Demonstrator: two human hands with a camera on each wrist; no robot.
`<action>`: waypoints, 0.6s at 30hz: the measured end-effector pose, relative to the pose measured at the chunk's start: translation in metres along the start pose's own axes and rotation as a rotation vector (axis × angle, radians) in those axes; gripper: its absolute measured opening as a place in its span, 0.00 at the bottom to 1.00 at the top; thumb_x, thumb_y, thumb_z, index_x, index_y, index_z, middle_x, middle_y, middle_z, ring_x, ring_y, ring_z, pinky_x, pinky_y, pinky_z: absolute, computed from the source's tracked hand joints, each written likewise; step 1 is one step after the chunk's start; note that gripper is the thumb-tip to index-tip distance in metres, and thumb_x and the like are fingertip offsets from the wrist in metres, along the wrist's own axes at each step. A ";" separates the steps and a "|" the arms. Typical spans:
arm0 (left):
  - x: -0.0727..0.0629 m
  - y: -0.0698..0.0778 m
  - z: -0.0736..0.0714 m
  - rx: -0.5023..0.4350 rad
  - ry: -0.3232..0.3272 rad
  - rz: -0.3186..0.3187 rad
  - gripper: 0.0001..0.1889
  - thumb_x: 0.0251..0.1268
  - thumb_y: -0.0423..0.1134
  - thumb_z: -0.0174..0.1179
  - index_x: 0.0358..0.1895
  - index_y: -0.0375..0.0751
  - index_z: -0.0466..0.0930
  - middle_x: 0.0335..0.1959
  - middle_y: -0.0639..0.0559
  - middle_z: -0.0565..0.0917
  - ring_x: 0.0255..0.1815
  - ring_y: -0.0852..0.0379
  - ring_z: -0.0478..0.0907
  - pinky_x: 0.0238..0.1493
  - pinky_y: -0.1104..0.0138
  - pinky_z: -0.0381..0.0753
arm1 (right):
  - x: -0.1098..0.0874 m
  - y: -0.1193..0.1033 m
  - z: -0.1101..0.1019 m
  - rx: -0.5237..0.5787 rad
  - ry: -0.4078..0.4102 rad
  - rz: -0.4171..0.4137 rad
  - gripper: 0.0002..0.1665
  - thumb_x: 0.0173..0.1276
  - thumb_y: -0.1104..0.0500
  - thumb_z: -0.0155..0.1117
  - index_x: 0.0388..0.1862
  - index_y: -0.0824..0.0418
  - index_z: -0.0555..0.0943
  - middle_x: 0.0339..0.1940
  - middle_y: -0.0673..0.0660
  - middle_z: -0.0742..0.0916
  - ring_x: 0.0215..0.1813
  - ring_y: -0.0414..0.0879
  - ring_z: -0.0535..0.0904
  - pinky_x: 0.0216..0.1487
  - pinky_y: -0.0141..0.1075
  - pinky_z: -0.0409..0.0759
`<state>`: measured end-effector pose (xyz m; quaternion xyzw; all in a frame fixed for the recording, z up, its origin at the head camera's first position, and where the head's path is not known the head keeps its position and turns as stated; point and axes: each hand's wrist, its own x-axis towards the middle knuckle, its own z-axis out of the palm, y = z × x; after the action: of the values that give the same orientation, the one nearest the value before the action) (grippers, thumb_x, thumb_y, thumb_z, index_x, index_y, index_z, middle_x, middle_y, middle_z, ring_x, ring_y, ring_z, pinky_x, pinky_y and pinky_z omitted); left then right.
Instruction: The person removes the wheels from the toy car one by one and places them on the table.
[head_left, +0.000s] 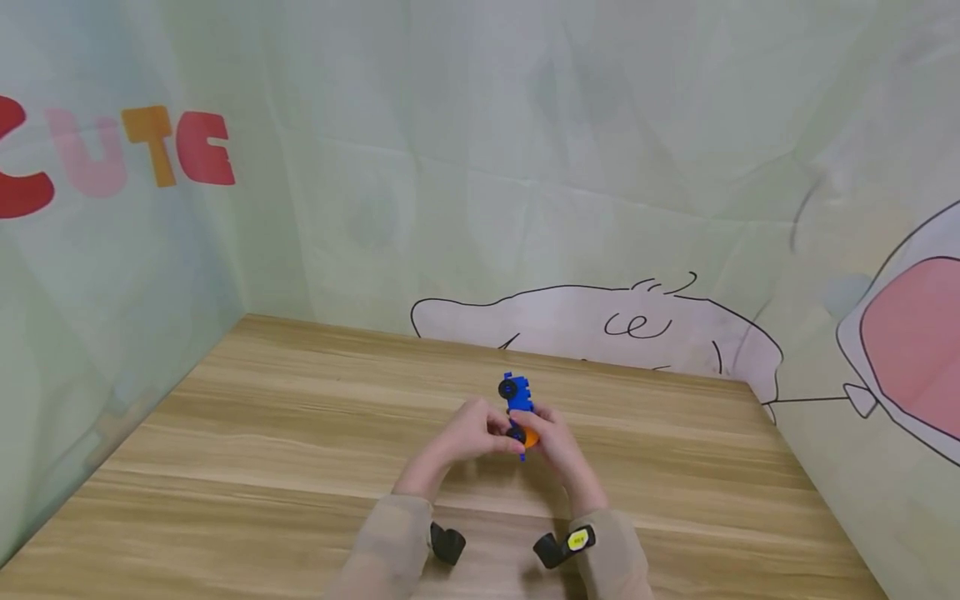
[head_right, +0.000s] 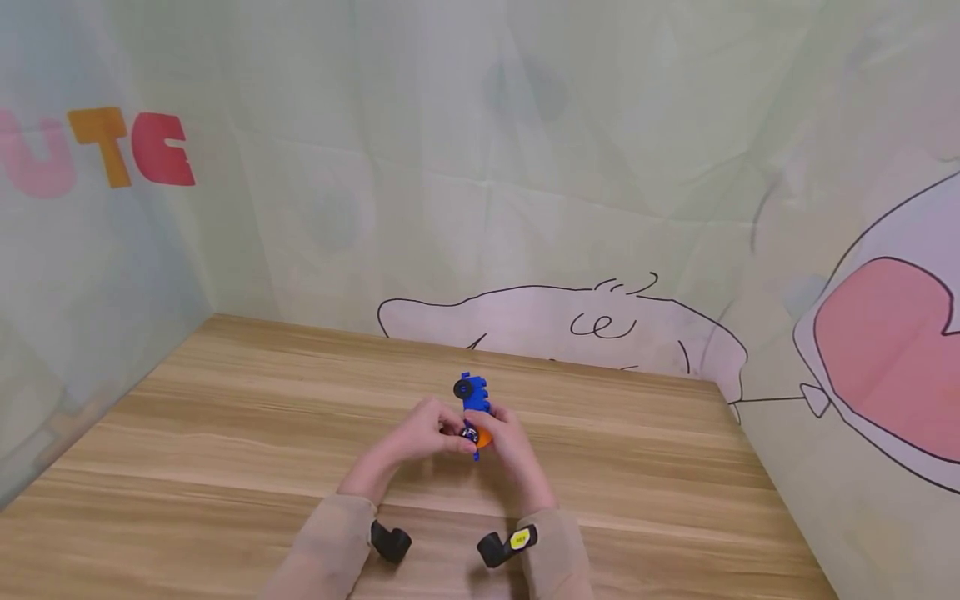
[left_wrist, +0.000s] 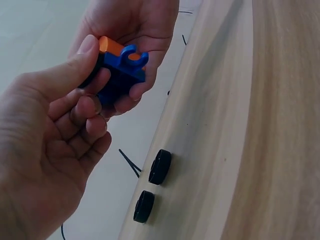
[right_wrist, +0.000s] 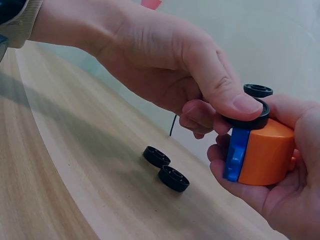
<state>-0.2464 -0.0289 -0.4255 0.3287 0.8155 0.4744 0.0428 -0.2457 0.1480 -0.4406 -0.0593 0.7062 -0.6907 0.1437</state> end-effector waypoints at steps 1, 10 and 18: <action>0.000 0.000 0.000 -0.011 0.001 0.000 0.16 0.58 0.37 0.70 0.19 0.31 0.79 0.15 0.60 0.68 0.17 0.68 0.60 0.22 0.76 0.57 | 0.000 0.000 0.000 -0.004 0.002 0.001 0.27 0.73 0.55 0.56 0.56 0.78 0.72 0.36 0.50 0.84 0.37 0.40 0.80 0.42 0.28 0.81; 0.001 -0.005 0.004 -0.042 0.008 -0.014 0.16 0.59 0.37 0.69 0.19 0.31 0.78 0.15 0.60 0.68 0.17 0.68 0.60 0.22 0.75 0.57 | 0.001 0.002 0.003 -0.025 0.063 0.010 0.27 0.72 0.53 0.57 0.56 0.77 0.74 0.36 0.52 0.84 0.36 0.41 0.79 0.40 0.28 0.79; 0.001 -0.008 0.008 -0.076 0.018 -0.020 0.19 0.60 0.38 0.68 0.16 0.32 0.73 0.13 0.59 0.62 0.15 0.68 0.58 0.21 0.74 0.56 | 0.001 0.003 0.005 -0.039 0.108 0.028 0.25 0.72 0.54 0.57 0.55 0.75 0.75 0.38 0.55 0.84 0.36 0.40 0.79 0.39 0.28 0.79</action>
<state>-0.2478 -0.0246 -0.4360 0.3142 0.8004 0.5077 0.0529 -0.2453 0.1434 -0.4434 -0.0148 0.7270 -0.6770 0.1139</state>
